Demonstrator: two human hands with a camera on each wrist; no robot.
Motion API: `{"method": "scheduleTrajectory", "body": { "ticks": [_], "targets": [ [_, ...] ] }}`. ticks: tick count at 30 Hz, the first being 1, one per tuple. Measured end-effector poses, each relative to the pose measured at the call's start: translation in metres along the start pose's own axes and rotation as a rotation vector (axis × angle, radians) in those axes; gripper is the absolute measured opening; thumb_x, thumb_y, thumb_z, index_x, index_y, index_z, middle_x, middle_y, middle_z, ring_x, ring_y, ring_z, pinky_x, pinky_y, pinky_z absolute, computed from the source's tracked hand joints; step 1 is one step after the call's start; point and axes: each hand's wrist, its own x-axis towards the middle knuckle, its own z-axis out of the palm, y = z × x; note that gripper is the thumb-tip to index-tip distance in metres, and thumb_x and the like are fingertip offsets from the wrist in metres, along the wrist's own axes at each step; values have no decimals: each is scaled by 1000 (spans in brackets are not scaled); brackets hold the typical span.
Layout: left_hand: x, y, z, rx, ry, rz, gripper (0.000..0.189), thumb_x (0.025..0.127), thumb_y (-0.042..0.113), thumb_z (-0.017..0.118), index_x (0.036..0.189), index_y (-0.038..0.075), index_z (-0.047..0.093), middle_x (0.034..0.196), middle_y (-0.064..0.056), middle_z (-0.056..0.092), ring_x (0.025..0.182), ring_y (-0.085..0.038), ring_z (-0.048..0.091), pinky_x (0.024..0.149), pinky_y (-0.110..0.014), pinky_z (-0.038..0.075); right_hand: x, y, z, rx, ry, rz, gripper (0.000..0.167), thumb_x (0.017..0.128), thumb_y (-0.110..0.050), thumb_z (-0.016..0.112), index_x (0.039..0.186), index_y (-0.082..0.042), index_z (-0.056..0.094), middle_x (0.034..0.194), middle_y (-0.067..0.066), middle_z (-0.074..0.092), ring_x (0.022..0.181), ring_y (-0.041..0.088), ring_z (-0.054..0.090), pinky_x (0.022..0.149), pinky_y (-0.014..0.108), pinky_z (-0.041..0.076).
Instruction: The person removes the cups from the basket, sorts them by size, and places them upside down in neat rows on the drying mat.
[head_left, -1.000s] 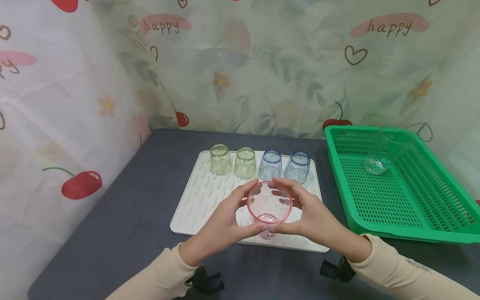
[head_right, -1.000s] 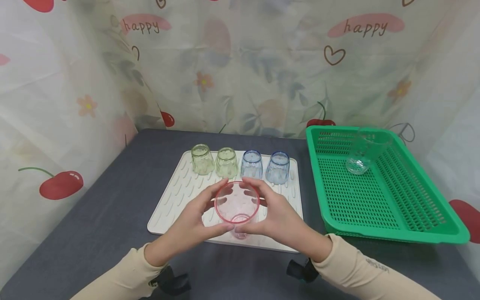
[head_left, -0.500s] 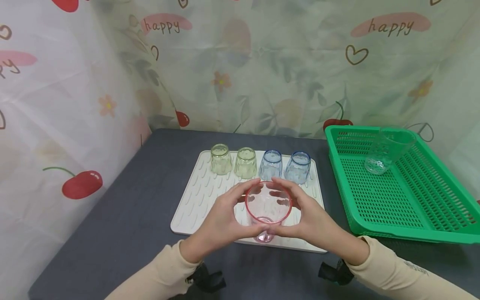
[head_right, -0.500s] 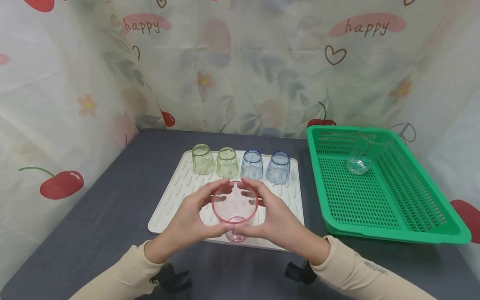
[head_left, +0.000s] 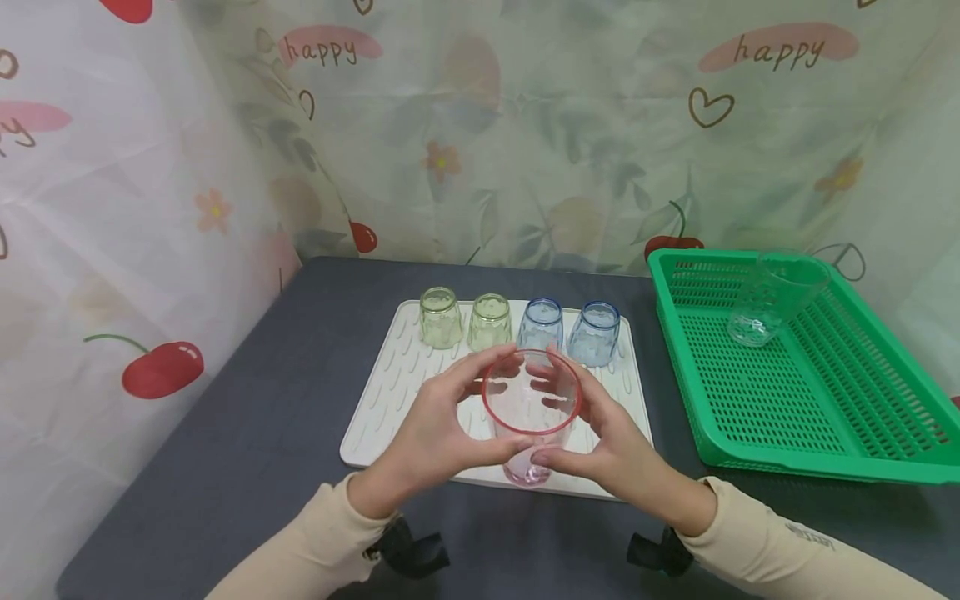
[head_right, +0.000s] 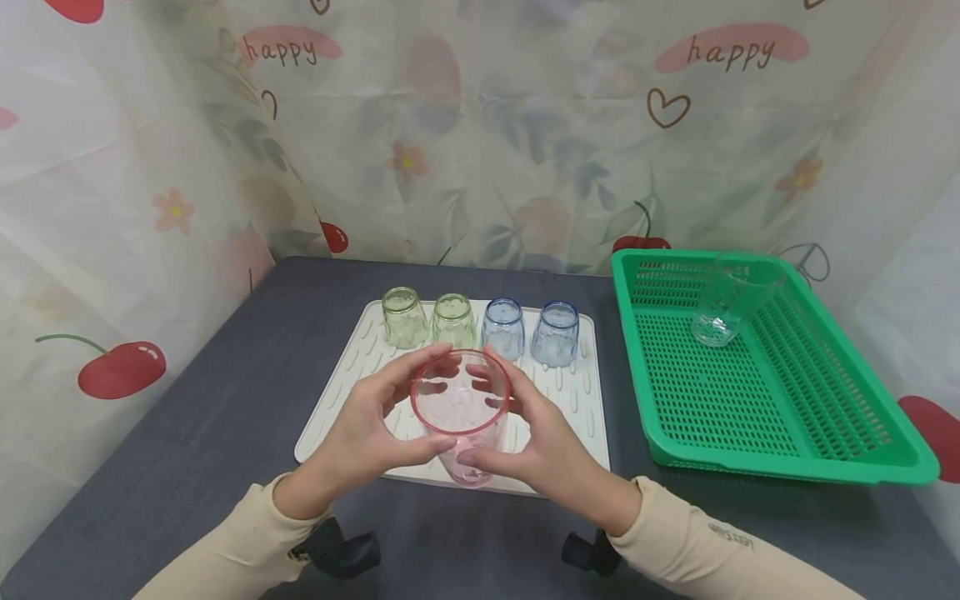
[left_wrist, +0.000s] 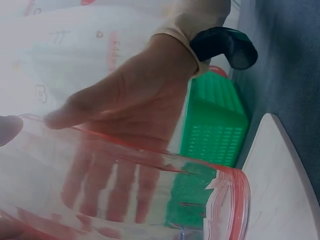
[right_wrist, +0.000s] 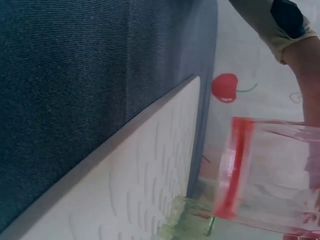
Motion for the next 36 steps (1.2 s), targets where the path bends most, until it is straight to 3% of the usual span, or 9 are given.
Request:
{"method": "scheduleTrajectory", "body": {
  "ticks": [3,9,15,20,23,27,30,33,36],
  "targets": [
    [2,3,-2,-8,4,23,80,69,9,87,139,8,49,125,-7,63,118,-18,59,92,-36,54,-1,5,1,16,-30,12,87,80,-13,80,151,-23,30,139,6,53,128,16,51,102,48,45],
    [4,7,-7,-17,19,65,82,67,5,87,139,6,49,123,-9,64,116,-21,60,92,-33,54,-1,14,2,67,-122,24,80,82,-7,77,149,-19,34,138,8,55,128,19,53,104,35,44],
    [3,10,-10,-46,29,27,81,67,4,87,139,6,49,126,-8,63,117,-19,60,93,-32,53,-1,21,3,115,-198,104,70,84,-11,75,144,-17,40,139,9,55,125,20,55,100,30,47],
    [4,14,-14,-95,27,26,80,68,2,86,139,5,48,129,-9,61,118,-20,59,95,-34,52,-1,25,3,120,-235,135,70,83,-12,76,144,-15,42,141,9,53,119,12,58,98,29,49],
    [4,14,-16,-142,31,36,80,68,-2,84,139,1,47,130,-12,60,119,-22,58,95,-36,52,-2,27,4,102,-231,121,67,82,-11,78,141,-12,46,143,9,51,115,10,60,96,26,49],
    [3,12,-19,-228,36,47,79,67,-10,81,138,-4,46,133,-20,57,121,-27,57,96,-40,51,-2,26,1,86,-214,109,47,80,-12,79,121,-11,56,142,8,52,119,9,58,96,25,49],
    [2,9,-22,-285,24,58,77,71,-3,82,138,-4,44,134,-24,53,124,-29,55,99,-41,49,-3,23,-3,64,-194,99,50,79,-12,81,122,-7,55,133,8,57,117,9,58,95,25,50],
    [0,5,-28,-319,4,79,78,76,13,83,139,-3,41,134,-26,51,126,-26,52,103,-39,47,-3,20,-10,46,-166,79,66,78,-10,81,135,-4,49,124,10,60,108,10,61,92,24,52],
    [-2,1,-35,-322,-10,108,81,77,20,83,141,-4,38,132,-29,50,126,-24,52,105,-36,45,-4,18,-16,25,-117,42,67,76,-5,81,135,-3,50,123,9,59,103,10,61,88,24,54]
  ]
}}
